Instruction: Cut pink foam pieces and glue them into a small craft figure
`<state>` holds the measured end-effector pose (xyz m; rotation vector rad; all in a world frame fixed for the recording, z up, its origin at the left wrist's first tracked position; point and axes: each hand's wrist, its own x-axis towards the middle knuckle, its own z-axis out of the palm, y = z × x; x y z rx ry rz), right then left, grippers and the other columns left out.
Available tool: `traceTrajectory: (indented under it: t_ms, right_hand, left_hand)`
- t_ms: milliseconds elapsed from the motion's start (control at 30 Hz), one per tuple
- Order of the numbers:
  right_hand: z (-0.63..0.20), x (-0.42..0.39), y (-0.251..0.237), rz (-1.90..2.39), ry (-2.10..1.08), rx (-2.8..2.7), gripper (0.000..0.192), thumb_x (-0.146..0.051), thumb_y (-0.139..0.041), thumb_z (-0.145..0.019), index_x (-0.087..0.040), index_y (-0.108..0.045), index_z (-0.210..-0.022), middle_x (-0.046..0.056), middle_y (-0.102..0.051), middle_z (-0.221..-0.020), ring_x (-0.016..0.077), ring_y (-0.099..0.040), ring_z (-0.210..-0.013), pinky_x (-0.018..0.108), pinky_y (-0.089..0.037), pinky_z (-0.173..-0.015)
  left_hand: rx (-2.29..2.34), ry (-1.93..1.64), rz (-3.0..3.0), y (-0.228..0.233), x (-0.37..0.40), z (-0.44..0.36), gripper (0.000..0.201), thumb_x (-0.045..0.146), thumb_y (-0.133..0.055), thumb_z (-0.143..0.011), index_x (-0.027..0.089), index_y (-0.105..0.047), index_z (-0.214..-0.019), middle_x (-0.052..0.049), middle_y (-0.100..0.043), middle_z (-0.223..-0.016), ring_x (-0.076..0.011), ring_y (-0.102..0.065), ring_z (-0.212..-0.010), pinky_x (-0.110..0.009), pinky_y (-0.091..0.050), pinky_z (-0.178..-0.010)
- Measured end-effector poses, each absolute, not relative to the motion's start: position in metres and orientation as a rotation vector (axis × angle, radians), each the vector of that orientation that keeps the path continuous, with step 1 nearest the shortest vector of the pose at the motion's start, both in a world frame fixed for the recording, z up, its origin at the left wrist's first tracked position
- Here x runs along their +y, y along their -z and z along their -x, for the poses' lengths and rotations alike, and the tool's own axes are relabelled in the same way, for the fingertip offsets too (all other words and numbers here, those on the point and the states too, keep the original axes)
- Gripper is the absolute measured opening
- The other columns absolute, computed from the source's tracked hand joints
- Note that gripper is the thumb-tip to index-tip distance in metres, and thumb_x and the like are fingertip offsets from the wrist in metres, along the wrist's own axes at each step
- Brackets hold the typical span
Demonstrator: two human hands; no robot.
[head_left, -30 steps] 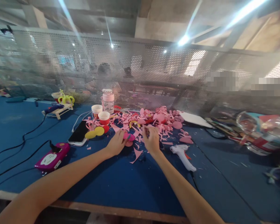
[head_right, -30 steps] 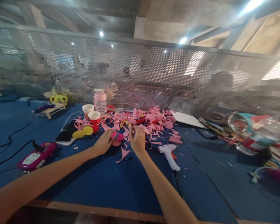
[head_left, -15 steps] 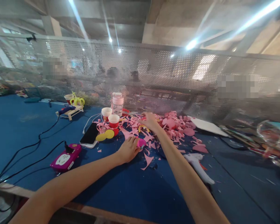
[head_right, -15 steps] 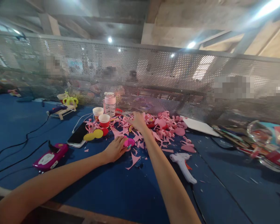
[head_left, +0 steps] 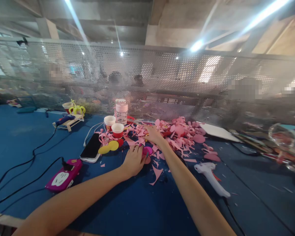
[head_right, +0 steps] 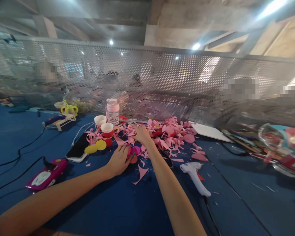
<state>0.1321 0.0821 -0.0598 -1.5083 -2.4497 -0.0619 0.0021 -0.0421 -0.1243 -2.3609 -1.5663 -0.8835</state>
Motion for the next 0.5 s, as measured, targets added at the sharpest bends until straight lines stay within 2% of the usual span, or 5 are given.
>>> traceTrajectory:
  t_ms: [167, 233, 300, 367, 500]
  right_hand:
    - [-0.139, 0.09, 0.059, 1.777, 0.088, -2.128, 0.092, -0.038, -0.075, -0.062, -0.012, -0.032, -0.139, 0.028, -0.032, -0.139, 0.0469, -0.028, -0.127, 0.068, -0.024, -0.092]
    - [-0.152, 0.097, 0.054, 1.724, -0.15, -2.116, 0.081, -0.028, -0.074, -0.063, -0.005, -0.039, -0.133, 0.03, -0.046, -0.127, 0.0432, -0.041, -0.119, 0.06, -0.034, -0.09]
    - [-0.168, 0.104, 0.049, 1.629, -0.266, -2.184, 0.064, -0.02, -0.074, -0.063, -0.007, -0.051, -0.122, 0.02, -0.063, -0.107, 0.031, -0.058, -0.102, 0.043, -0.044, -0.086]
    - [-0.181, 0.109, 0.045, 1.549, -0.331, -2.219, 0.046, -0.02, -0.071, -0.067, -0.012, -0.059, -0.111, 0.01, -0.069, -0.093, 0.0211, -0.064, -0.085, 0.03, -0.049, -0.075]
    - [-0.2, 0.113, 0.041, 1.5, -0.332, -2.205, 0.021, -0.03, -0.062, -0.076, -0.014, -0.065, -0.09, 0.005, -0.069, -0.078, 0.0159, -0.064, -0.07, 0.023, -0.048, -0.061]
  left_hand:
    - [-1.614, 0.887, 2.347, 0.122, -0.043, 0.0, 0.044, 0.031, -0.04, -0.09, 0.006, -0.042, -0.126, -0.017, -0.055, -0.12, -0.0299, -0.046, -0.114, -0.044, -0.043, -0.09]
    - [-1.679, 0.912, 2.303, 0.125, -0.039, 0.002, 0.045, 0.031, -0.04, -0.09, 0.005, -0.042, -0.126, -0.019, -0.055, -0.119, -0.0305, -0.047, -0.113, -0.046, -0.044, -0.089]
    - [-1.687, 0.937, 2.271, 0.128, -0.035, 0.005, 0.04, 0.029, -0.038, -0.09, 0.006, -0.044, -0.123, -0.021, -0.054, -0.118, -0.0308, -0.048, -0.111, -0.048, -0.043, -0.088]
    - [-1.614, 0.953, 2.266, 0.133, -0.031, 0.008, 0.032, 0.024, -0.035, -0.09, 0.01, -0.049, -0.116, -0.021, -0.053, -0.118, -0.0307, -0.049, -0.11, -0.051, -0.042, -0.088]
    - [-1.502, 1.019, 2.264, 0.14, -0.027, 0.012, 0.03, 0.017, -0.037, -0.089, 0.018, -0.052, -0.114, -0.018, -0.052, -0.119, -0.0292, -0.05, -0.111, -0.054, -0.04, -0.089]
